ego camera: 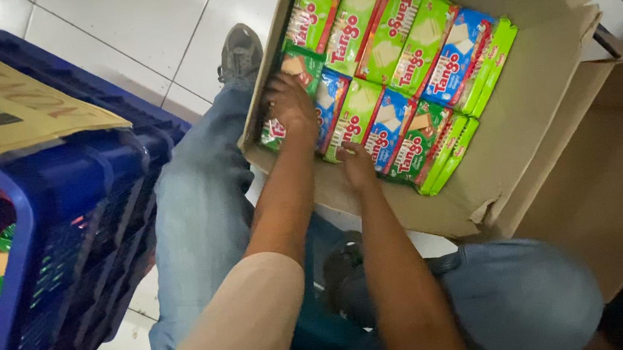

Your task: The person transfers packs of Tango wafers from a blue plastic crate into a cardboard box. They repeatedly pick up stacks of the green and blue packages and arrange them neatly inside the box.

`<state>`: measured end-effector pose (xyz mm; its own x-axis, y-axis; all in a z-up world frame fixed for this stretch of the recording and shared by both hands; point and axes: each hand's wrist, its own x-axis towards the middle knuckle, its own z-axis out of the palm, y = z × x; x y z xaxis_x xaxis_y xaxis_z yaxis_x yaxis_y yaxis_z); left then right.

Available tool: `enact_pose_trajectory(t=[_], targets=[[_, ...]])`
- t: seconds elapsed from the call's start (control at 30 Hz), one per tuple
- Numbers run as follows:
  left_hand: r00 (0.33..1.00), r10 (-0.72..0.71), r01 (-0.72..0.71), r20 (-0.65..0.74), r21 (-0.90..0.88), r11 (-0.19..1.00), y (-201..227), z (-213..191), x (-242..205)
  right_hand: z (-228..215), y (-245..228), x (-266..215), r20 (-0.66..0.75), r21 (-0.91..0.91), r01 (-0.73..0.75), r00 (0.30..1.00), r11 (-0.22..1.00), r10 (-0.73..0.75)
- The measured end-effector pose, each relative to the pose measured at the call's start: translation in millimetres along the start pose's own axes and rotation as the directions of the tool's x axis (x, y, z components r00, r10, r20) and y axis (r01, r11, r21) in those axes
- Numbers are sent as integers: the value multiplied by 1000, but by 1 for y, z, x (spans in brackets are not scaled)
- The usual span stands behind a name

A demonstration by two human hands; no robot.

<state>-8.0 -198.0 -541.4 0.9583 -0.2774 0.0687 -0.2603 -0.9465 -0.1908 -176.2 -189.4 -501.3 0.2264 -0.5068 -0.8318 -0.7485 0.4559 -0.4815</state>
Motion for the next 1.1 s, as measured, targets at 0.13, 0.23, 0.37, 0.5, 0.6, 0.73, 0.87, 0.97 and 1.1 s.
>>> enact_pose_trajectory(t=[0.13, 0.23, 0.37, 0.5, 0.6, 0.73, 0.87, 0.97, 1.1], targets=[[993, 79, -70, -81, 118, 991, 1, 4, 0, 8, 14, 20, 12, 142, -27, 1000, 989, 26], [830, 482, -369, -283, 371, 853, -11, -69, 5, 4, 1, 3, -1, 120, -17, 1000, 993, 17], [811, 477, -497, 339, -32, 867, -27, -82, -11, 6, -2, -5, 21, 30, -11, 1000, 999, 10], [805, 388, -397, 449, -78, 915, -19, -28, -9, 4, -17, -20, 15, 78, -32, 999, 996, 31], [781, 328, -367, 532, -36, 930, -15, -41, -3, 6, -6, -10, 30, 162, -41, 999, 986, 37], [879, 325, -356, 349, 28, 934, -14, -42, -11, 1, -18, -24, 41, 200, -59, 998, 978, 52], [923, 340, -332, 181, -75, 940, -21, -35, -11, 5, 4, 1, 63, 121, -32, 998, 992, 24], [863, 347, -244, 368, -298, 923, -28, -40, -9, 8, 11, 5, 70, 197, -89, 995, 976, 77], [915, 371, -316, 156, -292, 903, -33, -72, -12, 15, 18, 13, 31, 243, -19, 999, 970, 11]])
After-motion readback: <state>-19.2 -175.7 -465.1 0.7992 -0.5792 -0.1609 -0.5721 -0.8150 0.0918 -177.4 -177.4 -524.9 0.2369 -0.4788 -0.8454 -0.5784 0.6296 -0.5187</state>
